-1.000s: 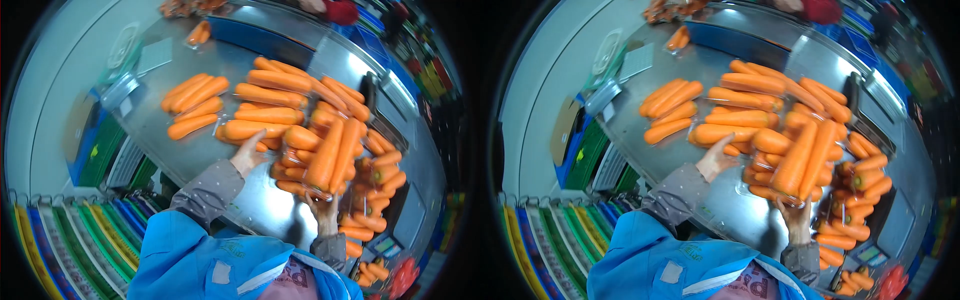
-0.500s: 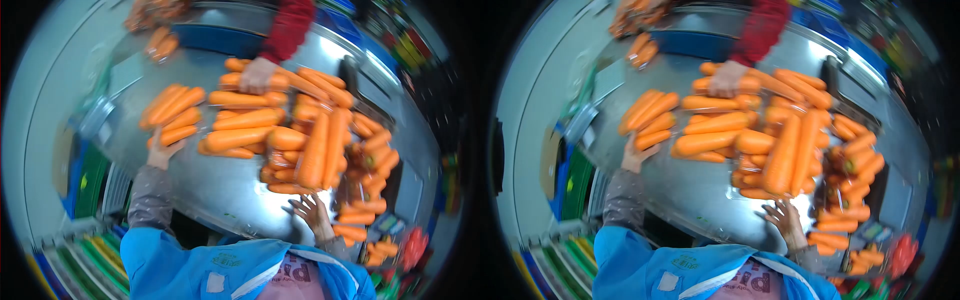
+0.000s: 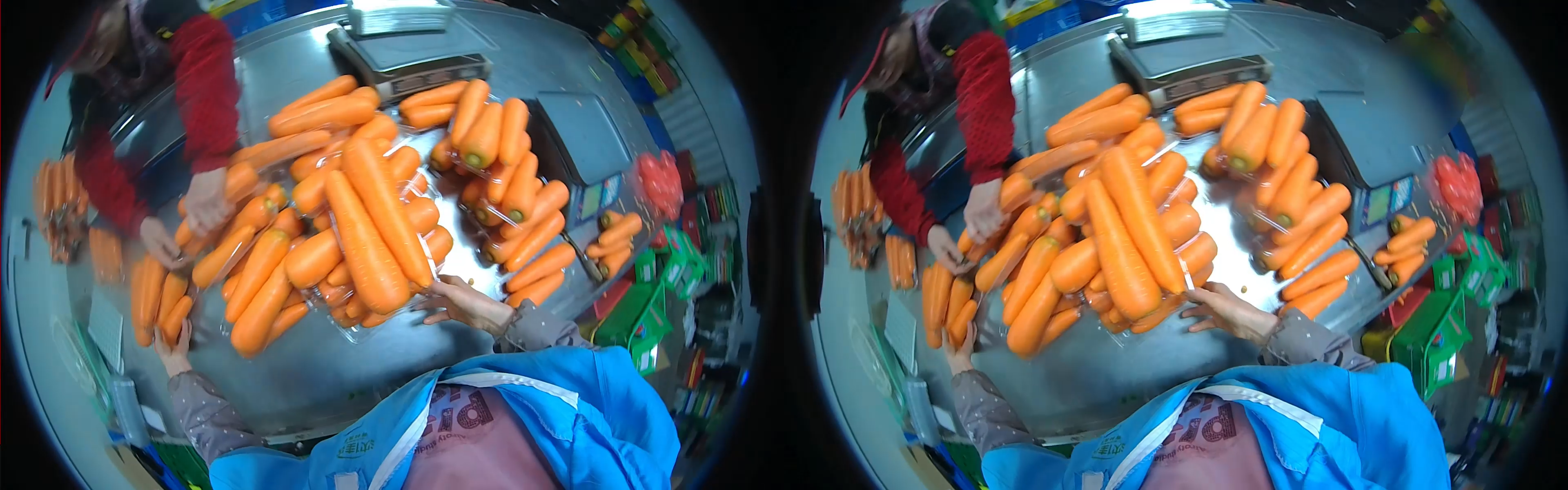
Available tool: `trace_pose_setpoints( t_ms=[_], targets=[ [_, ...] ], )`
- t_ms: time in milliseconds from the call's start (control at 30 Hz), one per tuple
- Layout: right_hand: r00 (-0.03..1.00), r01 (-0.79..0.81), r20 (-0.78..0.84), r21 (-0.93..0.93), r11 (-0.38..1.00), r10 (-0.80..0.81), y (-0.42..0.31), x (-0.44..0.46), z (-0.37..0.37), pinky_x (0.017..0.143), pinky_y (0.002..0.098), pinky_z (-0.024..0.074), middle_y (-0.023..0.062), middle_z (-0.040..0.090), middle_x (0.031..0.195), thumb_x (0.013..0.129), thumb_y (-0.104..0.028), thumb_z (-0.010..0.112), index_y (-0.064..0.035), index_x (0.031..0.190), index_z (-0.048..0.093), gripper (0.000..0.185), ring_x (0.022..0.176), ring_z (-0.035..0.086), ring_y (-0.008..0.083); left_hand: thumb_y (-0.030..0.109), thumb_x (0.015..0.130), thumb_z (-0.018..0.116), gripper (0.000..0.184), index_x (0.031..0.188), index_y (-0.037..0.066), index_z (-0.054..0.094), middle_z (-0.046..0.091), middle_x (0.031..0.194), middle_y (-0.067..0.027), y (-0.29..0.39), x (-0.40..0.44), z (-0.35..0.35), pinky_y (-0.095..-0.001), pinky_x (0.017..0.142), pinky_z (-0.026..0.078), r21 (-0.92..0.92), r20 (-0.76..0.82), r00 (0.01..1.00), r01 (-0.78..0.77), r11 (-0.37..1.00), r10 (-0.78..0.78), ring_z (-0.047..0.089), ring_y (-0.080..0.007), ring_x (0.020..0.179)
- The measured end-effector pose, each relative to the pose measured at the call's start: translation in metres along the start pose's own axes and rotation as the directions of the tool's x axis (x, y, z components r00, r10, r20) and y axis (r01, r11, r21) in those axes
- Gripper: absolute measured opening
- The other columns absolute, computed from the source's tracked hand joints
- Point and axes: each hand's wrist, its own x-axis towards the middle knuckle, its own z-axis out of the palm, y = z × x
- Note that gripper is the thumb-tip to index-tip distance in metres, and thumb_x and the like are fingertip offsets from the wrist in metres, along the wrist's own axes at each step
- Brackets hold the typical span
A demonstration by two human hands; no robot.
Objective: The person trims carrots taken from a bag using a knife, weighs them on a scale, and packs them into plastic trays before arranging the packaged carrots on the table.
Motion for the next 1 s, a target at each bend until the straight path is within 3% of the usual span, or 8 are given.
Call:
trace_pose_setpoints(
  t_ms=[267, 467, 700, 800, 900, 933, 967, 1000],
  targets=[
    [0.972, 0.117, -0.164, -0.281, 0.953, -0.167, 0.018, -0.083, -0.075, 0.066, 0.0278, 0.0522, 0.0114, 0.058, 0.107, 0.089, -0.03, 0.051, -0.0002, 0.114, 0.043, 0.039, 0.085, 0.059, 0.0144, 0.019, 0.078, 0.069, 0.058, 0.124, 0.0, 0.039, 0.043, 0.121, -0.0179, -0.011, -0.005, -0.017, -0.0498, 0.089, 0.045, 0.031, -0.082, 0.997, -0.003, 1.0, 0.006, 0.043, -0.0367, 0.108],
    [0.552, 0.086, -0.791, -0.262, 0.961, -0.265, 0.062, -0.133, -0.163, 0.048, 0.031, 0.0511, 0.0124, 0.048, 0.099, 0.083, -0.039, 0.06, 0.0, 0.115, 0.033, 0.057, 0.076, 0.06, 0.0201, 0.015, 0.079, 0.068, 0.071, 0.129, 0.003, 0.02, 0.035, 0.122, -0.0177, -0.036, -0.04, -0.038, -0.0515, 0.085, 0.046, 0.108, -0.094, 0.993, -0.065, 0.992, 0.075, 0.045, -0.0359, 0.108],
    [0.737, 0.201, -0.647, -0.066, 0.977, -0.195, 0.039, -0.088, -0.166, 0.045, 0.0324, 0.0531, 0.0137, 0.05, 0.091, 0.079, -0.037, 0.066, 0.0037, 0.116, 0.033, 0.064, 0.066, 0.061, 0.023, 0.014, 0.081, 0.063, 0.05, 0.12, 0.003, 0.033, 0.052, 0.104, -0.0198, -0.067, -0.091, -0.041, -0.046, 0.079, 0.05, 0.241, 0.009, 0.999, -0.047, 0.969, 0.046, 0.057, -0.0351, 0.092],
    [0.664, 0.321, -0.604, -0.302, 0.898, -0.44, 0.036, -0.067, -0.166, 0.04, 0.0317, 0.0506, 0.0152, 0.057, 0.083, 0.079, -0.035, 0.066, 0.0035, 0.113, 0.038, 0.058, 0.055, 0.061, 0.023, 0.016, 0.083, 0.062, 0.042, 0.117, 0.005, 0.04, 0.053, 0.104, -0.0153, -0.073, -0.116, -0.031, -0.0409, 0.08, 0.049, 0.302, 0.036, 0.999, -0.008, 0.953, -0.003, 0.056, -0.0289, 0.097],
    [0.633, 0.427, -0.663, -0.133, 0.894, -0.4, 0.03, -0.061, -0.148, 0.043, 0.0358, 0.0538, 0.0168, 0.06, 0.087, 0.076, -0.03, 0.069, 0.0049, 0.111, 0.042, 0.057, 0.061, 0.064, 0.0251, 0.019, 0.083, 0.061, 0.029, 0.105, 0.004, 0.05, 0.059, 0.093, -0.0155, -0.038, -0.089, -0.037, -0.0336, 0.077, 0.05, 0.467, 0.367, 0.922, -0.066, 0.882, -0.125, 0.058, -0.0263, 0.091],
    [0.53, 0.428, -0.712, -0.245, 0.87, -0.461, 0.041, -0.046, -0.158, 0.049, 0.0385, 0.0555, 0.0183, 0.059, 0.094, 0.073, -0.031, 0.071, 0.0056, 0.111, 0.042, 0.061, 0.071, 0.065, 0.0279, 0.014, 0.082, 0.06, 0.025, 0.104, 0.004, 0.052, 0.06, 0.096, -0.0147, -0.012, -0.055, -0.039, -0.0316, 0.075, 0.05, 0.564, 0.465, 0.868, -0.138, 0.814, -0.175, 0.058, -0.0232, 0.086],
    [0.485, 0.382, -0.721, -0.335, 0.861, -0.495, 0.042, -0.046, -0.16, 0.055, 0.04, 0.056, 0.0199, 0.058, 0.097, 0.07, -0.035, 0.073, 0.0077, 0.112, 0.041, 0.068, 0.077, 0.064, 0.0305, 0.017, 0.086, 0.055, 0.036, 0.119, 0.007, 0.049, 0.057, 0.106, -0.0078, -0.04, -0.088, -0.033, -0.0296, 0.082, 0.046, 0.433, 0.841, 0.525, -0.797, 0.422, 0.129, 0.055, -0.0166, 0.092],
    [0.427, 0.079, -0.771, -0.488, 0.869, -0.472, 0.05, -0.018, -0.179, 0.063, 0.0392, 0.0556, 0.0222, 0.054, 0.102, 0.066, -0.039, 0.075, 0.0113, 0.113, 0.037, 0.079, 0.084, 0.062, 0.0304, 0.018, 0.086, 0.055, 0.036, 0.119, 0.007, 0.048, 0.056, 0.108, -0.0084, -0.074, -0.139, 0.008, -0.0308, 0.083, 0.045, 0.474, 0.802, 0.572, -0.786, 0.397, 0.174, 0.054, -0.018, 0.095]
  ],
)
